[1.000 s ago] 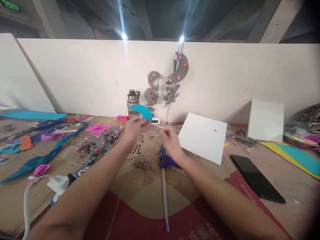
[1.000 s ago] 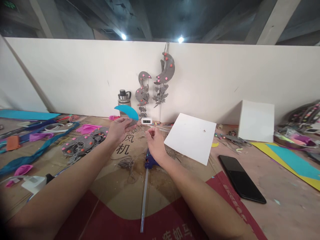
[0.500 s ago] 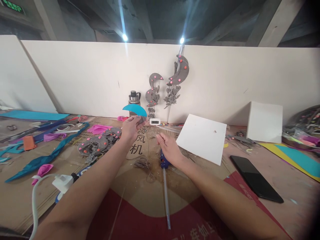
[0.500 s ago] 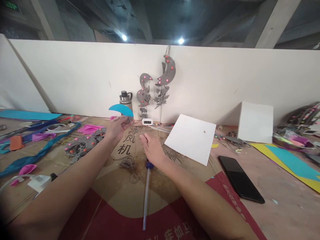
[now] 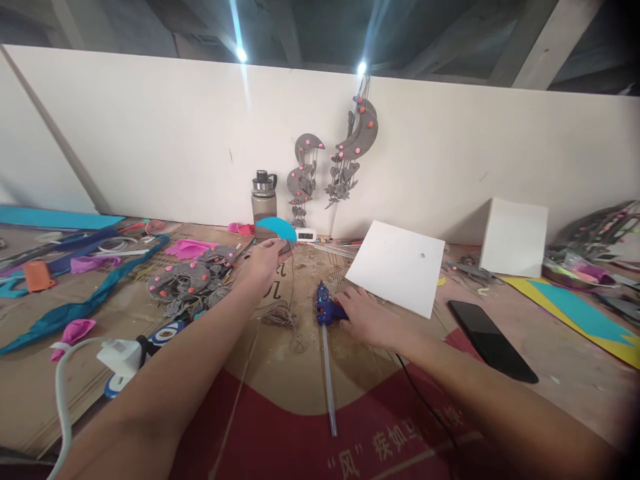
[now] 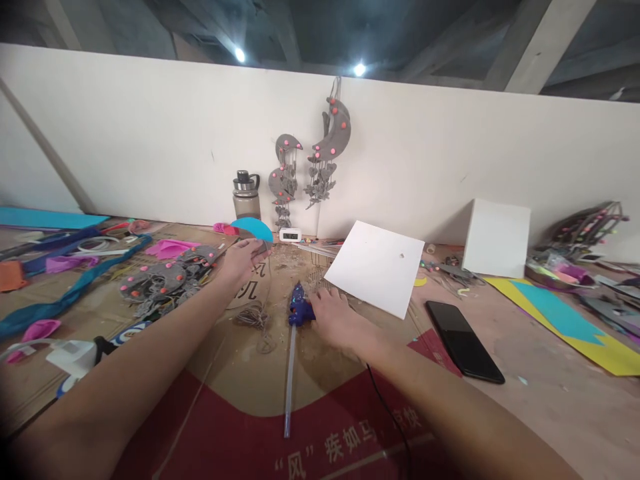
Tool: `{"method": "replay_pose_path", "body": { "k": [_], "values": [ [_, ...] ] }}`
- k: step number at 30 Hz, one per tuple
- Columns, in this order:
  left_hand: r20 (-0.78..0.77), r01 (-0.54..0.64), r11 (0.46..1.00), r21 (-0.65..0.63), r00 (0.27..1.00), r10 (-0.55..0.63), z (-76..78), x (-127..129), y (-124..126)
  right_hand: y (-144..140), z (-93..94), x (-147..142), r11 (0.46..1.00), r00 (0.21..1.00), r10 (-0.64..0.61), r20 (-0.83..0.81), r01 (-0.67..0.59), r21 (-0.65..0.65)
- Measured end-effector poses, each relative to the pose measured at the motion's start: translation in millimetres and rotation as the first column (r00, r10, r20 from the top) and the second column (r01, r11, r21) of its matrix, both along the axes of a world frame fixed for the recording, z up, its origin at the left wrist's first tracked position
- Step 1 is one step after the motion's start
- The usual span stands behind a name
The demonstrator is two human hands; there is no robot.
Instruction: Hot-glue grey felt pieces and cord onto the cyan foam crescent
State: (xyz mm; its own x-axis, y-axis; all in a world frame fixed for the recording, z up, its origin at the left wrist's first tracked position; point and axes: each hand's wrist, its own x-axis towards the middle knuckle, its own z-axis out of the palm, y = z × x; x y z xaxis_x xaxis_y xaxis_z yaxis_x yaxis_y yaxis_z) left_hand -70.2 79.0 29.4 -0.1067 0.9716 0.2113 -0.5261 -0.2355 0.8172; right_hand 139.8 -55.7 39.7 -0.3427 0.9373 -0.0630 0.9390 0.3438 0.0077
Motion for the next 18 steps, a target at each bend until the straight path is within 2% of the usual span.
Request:
{"method": "replay_pose_path", "body": {
  "k": [4,9,11,13,16,18],
  "values": [
    [-0.014,-0.024,0.998,-0.056,1.0,0.023,-24.4,5,3,-1,-11.4,-10,0.998,0.998,0.027,0.052,-0.03,0.048],
    [-0.062,-0.02,0.996,-0.088,0.998,0.015,-37.9,9,5,8,-17.5,-8,0.991,1.0,0.028,0.004,-0.028,0.13],
    [-0.074,-0.016,0.996,-0.09,0.997,0.01,-39.8,9,5,13,-14.6,-2,0.981,0.992,0.033,-0.119,-0.01,0.191],
    [-0.089,-0.011,0.996,-0.085,0.996,0.003,-40.6,10,4,20,-9.5,1,0.963,0.948,0.051,-0.314,0.036,0.267],
    [-0.097,-0.004,0.997,-0.08,0.995,-0.003,-39.5,13,2,29,-1.5,-4,0.94,0.798,0.029,-0.602,0.183,0.288],
    [-0.084,0.001,0.997,-0.082,0.996,-0.007,-37.6,16,0,33,1.1,-13,0.928,0.71,0.02,-0.704,0.249,0.277]
  ]
}}
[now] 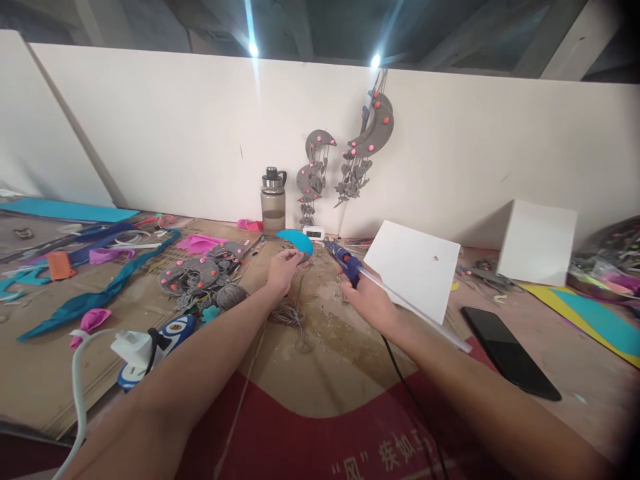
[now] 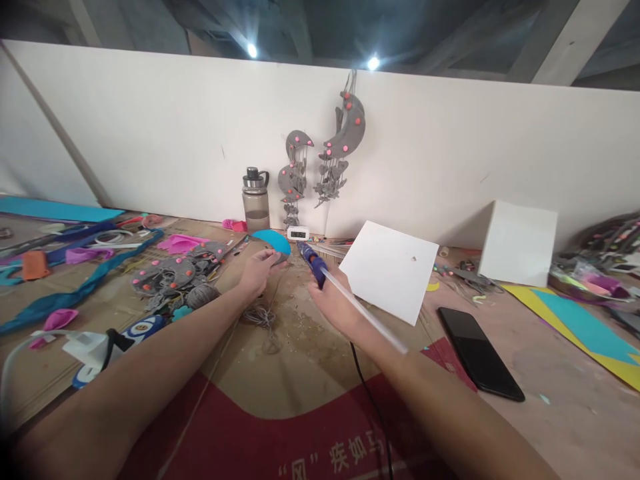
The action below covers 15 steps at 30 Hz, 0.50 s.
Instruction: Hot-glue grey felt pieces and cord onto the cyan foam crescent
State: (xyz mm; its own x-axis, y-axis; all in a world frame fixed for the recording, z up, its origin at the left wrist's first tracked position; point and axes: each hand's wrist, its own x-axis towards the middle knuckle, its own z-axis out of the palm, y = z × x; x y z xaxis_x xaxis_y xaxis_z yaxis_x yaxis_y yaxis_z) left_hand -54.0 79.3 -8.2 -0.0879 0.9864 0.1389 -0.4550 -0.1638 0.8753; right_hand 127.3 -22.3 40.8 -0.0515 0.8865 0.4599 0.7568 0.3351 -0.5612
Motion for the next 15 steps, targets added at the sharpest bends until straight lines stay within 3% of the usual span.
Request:
{"method": "replay_pose_path", "body": {
  "k": [3,8,15],
  "values": [
    [0.007,0.017,1.0,0.001,1.0,-0.017,2.7,3,-2,3,-3.8,-13,0.999,0.997,0.04,-0.067,-0.04,-0.01],
    [-0.031,0.011,1.0,0.005,0.999,-0.011,3.0,6,-3,7,-18.8,-17,0.986,0.997,0.067,-0.023,-0.07,-0.154],
    [-0.08,0.021,1.0,0.007,0.997,-0.02,-0.8,13,-4,9,-22.4,-8,0.986,0.998,0.059,0.024,-0.055,-0.158]
  ]
}}
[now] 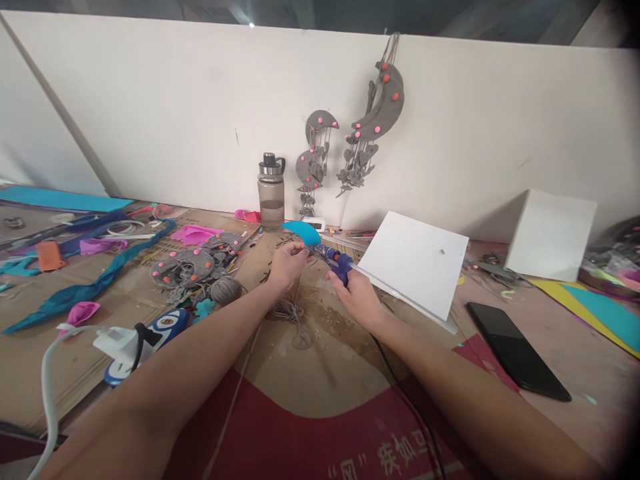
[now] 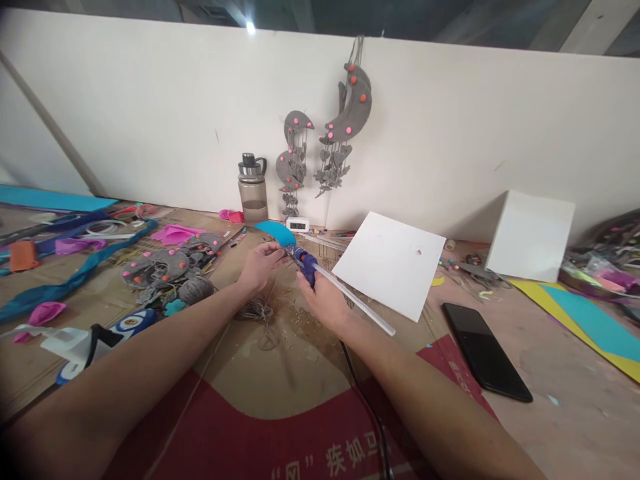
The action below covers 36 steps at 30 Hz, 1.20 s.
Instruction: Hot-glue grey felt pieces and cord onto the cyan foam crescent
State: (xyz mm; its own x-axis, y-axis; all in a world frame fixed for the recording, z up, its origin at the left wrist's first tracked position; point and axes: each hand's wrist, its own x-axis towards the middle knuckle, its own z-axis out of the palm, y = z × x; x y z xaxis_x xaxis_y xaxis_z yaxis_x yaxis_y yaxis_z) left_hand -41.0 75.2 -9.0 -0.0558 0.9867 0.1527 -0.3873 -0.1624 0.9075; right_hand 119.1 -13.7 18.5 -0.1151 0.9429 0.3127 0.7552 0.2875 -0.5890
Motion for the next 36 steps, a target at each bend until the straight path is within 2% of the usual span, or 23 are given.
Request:
{"method": "replay_pose_path", "body": {
  "k": [6,15,26,36],
  "values": [
    [-0.063,0.006,1.0,-0.011,0.998,-0.006,-3.4,6,0,0,-5.9,1,0.999,1.0,-0.003,0.002,0.003,0.048],
    [-0.051,0.0,1.0,-0.023,0.999,-0.001,1.6,8,-5,2,-12.0,3,0.999,1.0,-0.015,0.0,0.015,0.05],
    [-0.13,-0.027,1.0,0.012,0.991,0.028,-6.0,6,1,3,-10.1,4,0.99,0.997,-0.07,0.045,0.064,0.123],
    [-0.155,-0.03,0.999,0.019,0.987,0.032,-3.2,8,-2,5,-13.9,4,0.988,0.998,-0.059,0.023,0.056,0.144]
  ]
}}
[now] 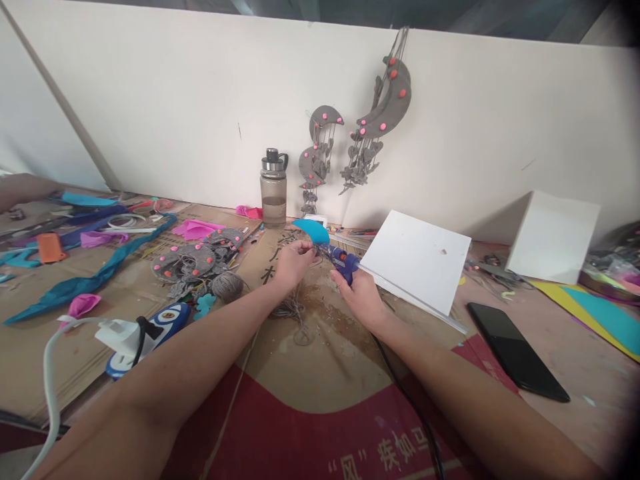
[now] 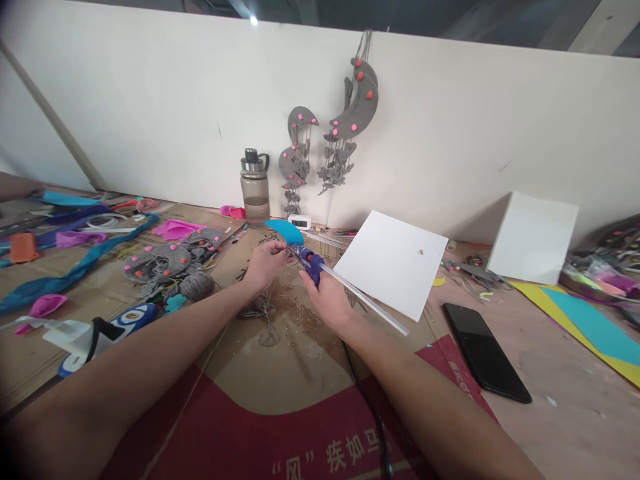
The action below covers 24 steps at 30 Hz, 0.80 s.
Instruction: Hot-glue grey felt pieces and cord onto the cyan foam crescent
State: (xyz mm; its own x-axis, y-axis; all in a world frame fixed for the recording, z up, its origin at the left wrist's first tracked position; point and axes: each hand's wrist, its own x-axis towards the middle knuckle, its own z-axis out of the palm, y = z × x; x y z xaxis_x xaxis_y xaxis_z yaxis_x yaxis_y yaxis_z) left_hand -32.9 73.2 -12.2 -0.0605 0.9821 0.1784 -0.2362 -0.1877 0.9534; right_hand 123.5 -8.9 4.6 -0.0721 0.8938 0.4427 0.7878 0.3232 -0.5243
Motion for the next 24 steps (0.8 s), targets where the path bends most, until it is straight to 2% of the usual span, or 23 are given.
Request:
{"method": "replay_pose_path", "body": {
  "k": [9,24],
  "values": [
    [-0.056,0.001,1.0,0.012,0.998,-0.001,-0.6,-0.9,0.9,-1.5,-1.1,-0.7,1.0,1.0,-0.005,-0.01,0.005,-0.023],
    [0.006,0.015,1.0,0.008,1.0,-0.015,2.4,-1.0,-1.4,-0.9,0.8,2.7,0.998,0.999,0.037,-0.023,-0.038,-0.049]
  ]
}}
